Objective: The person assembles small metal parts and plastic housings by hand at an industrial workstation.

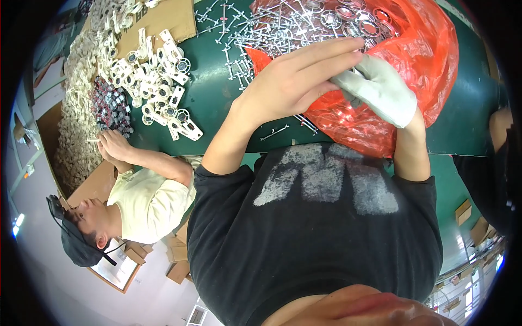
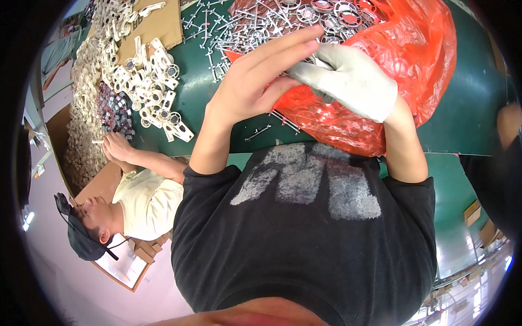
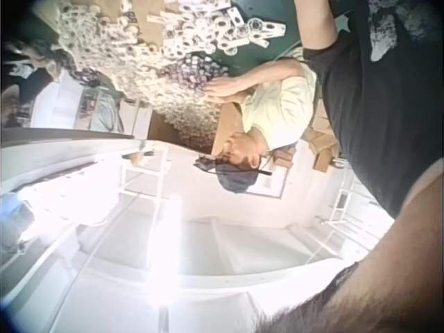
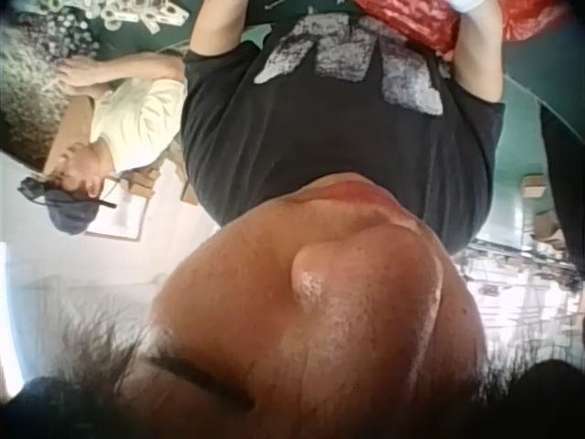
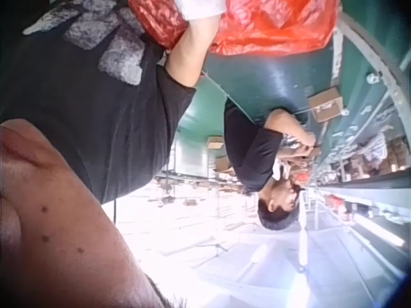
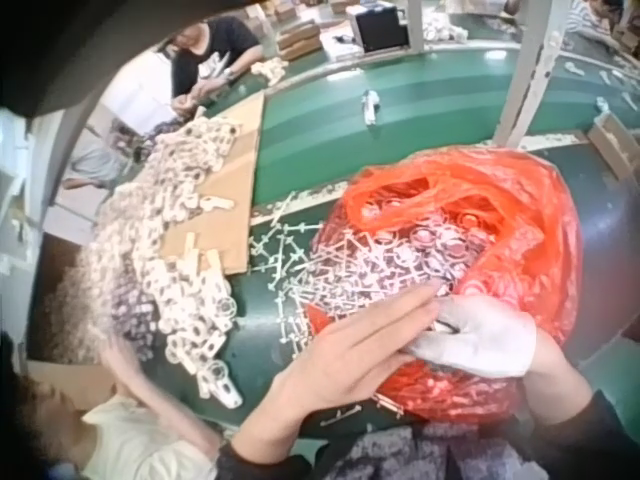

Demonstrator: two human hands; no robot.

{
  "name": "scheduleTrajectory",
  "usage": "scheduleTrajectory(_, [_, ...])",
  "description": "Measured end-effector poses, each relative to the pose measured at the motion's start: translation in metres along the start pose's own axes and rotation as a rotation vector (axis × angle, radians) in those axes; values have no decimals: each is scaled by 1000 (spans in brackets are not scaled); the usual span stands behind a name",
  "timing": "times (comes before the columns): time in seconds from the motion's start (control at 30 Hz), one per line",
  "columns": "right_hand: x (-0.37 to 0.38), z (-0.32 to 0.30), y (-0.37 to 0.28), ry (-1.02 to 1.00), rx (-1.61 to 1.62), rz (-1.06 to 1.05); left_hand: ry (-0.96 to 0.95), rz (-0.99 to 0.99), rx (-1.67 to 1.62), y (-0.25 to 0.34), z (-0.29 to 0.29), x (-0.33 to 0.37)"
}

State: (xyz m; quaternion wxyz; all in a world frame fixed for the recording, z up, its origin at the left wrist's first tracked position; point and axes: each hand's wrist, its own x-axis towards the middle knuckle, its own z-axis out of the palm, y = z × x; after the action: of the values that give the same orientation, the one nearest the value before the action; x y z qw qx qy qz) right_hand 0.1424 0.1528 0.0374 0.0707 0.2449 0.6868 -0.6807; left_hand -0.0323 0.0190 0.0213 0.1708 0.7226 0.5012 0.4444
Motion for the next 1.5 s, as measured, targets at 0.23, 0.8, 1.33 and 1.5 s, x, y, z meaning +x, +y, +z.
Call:
scheduleTrajectory(0.23, [3, 21, 9, 324, -389, -342, 134, -299, -364, -1, 9, -2])
scheduleTrajectory(0.8, [5, 23, 8, 398, -331, -169, 176, -631, -398, -54, -57, 9])
scheduleTrajectory(1.33, [11, 28, 7, 249, -518, -275, 356, -1138, 1363, -46, -108, -141])
scheduleTrajectory(1.5, [9, 26, 5, 244, -568, -266, 407, -938, 1296, -52, -98, -157])
